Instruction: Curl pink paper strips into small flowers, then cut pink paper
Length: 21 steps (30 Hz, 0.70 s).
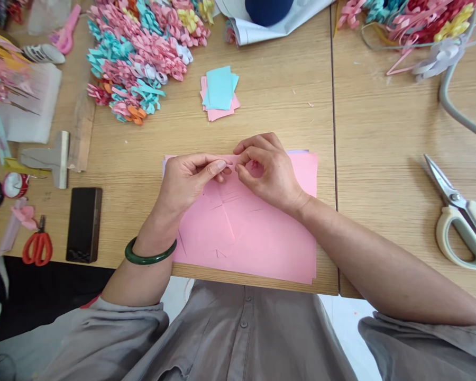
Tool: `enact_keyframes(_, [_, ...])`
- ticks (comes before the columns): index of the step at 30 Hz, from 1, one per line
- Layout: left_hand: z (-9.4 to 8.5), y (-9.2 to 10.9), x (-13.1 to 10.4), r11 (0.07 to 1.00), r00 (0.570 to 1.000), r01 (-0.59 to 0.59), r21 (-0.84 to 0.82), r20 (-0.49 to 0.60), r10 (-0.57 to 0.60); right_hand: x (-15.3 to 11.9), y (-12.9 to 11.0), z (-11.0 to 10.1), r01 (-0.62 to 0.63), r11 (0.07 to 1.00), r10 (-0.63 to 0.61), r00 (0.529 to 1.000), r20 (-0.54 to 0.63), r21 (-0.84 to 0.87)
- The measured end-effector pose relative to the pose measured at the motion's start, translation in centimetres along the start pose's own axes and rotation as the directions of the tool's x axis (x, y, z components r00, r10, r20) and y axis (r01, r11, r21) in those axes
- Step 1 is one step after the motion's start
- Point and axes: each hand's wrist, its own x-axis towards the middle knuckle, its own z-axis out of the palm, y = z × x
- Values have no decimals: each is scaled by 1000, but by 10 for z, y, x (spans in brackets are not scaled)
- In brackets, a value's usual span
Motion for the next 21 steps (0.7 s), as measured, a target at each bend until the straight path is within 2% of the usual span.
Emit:
enact_keyframes(7, [3,0,-1,1000,999,-14,-26,-51,13,0,-2,-1,-7,1000,7,1000,11,11])
enact_keyframes(21, [4,0,-2,999,993,28,-33,-117,-32,0,-2,-2,24,1000,-25,999,45,16])
